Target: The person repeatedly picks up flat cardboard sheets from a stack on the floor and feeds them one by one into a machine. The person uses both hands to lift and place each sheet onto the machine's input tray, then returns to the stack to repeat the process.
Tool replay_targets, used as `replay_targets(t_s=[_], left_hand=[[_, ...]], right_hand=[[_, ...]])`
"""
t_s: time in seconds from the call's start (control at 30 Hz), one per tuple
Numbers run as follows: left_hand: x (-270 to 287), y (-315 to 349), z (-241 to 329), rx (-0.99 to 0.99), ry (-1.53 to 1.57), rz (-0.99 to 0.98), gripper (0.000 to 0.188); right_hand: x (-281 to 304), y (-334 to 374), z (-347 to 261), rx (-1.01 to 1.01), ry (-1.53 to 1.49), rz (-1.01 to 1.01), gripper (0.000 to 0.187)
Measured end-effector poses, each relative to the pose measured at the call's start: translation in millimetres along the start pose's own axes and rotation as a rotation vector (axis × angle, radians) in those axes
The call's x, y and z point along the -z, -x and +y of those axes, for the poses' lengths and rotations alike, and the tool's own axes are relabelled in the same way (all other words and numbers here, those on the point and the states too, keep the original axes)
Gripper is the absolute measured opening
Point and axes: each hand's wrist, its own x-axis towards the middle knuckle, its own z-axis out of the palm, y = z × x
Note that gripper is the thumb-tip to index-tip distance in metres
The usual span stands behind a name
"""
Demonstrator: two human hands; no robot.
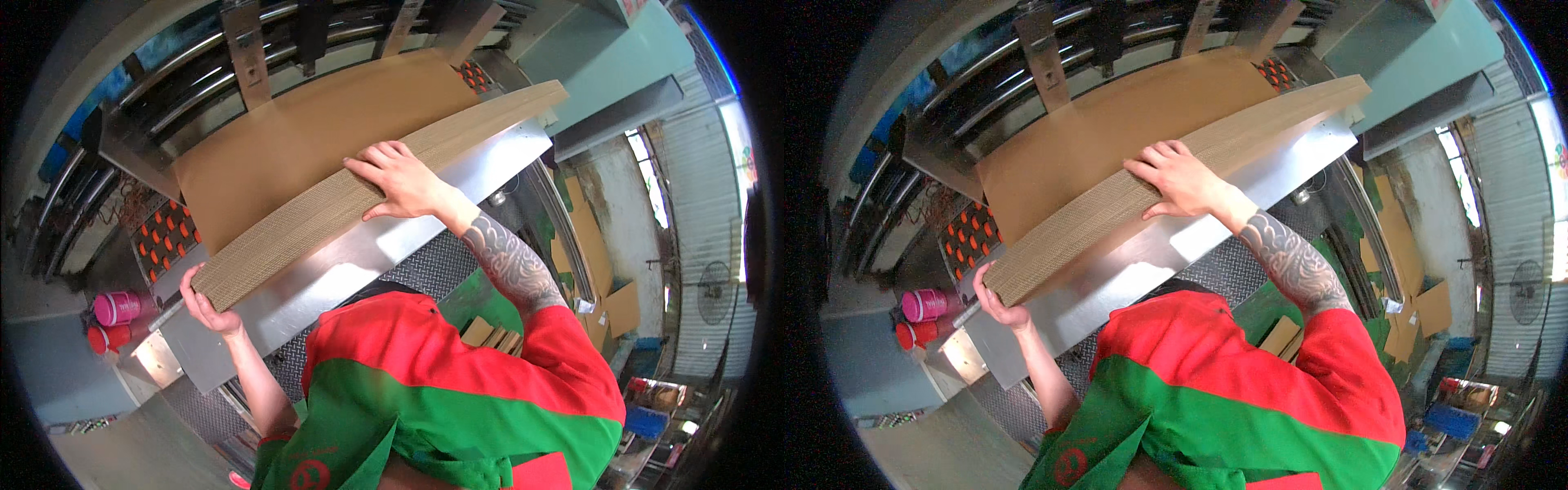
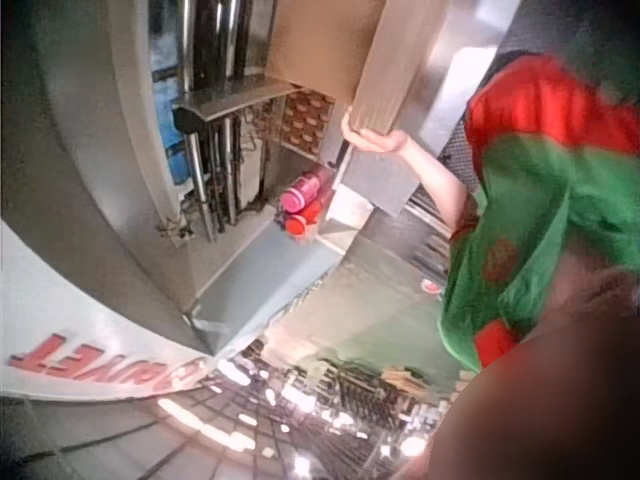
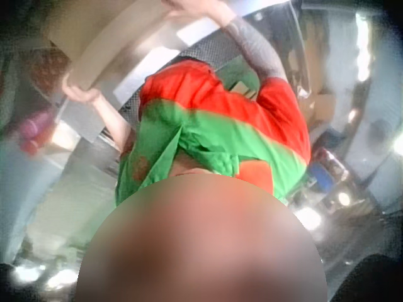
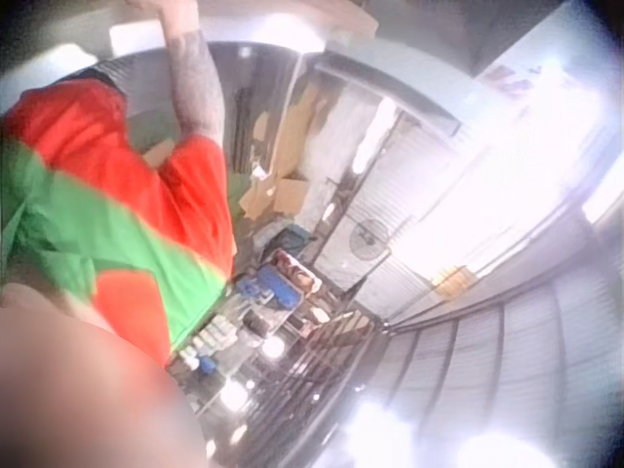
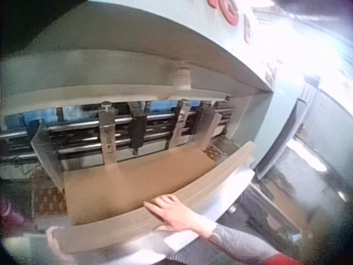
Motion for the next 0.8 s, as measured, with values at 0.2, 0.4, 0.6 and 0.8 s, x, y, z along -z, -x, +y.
replay_targets(t_s=[0.2,0.4,0.6,0.8], left_hand=[[-14.8,-3.6,36.1,-0.019,-0.021,0.098,0.051],[-10.2,20.3,35.4,0.03,-0.146,-0.168,0.078],[22.0,7.8,17.6,0.124,0.097,-0.172,0.11],[-1.4,1.7,10.2,0.193,0.268,-0.245,0.11]], right_hand=[[41.6,5.8,16.9,0.09,0.003,0.062,0.094],[25.8,13.8,13.4,-0.043,0.024,-0.075,0.117],[7.4,2.8,17.0,-0.087,0.052,-0.148,0.123],[10.8,-4.6,2.3,-0.19,0.182,-0.234,0.129]])
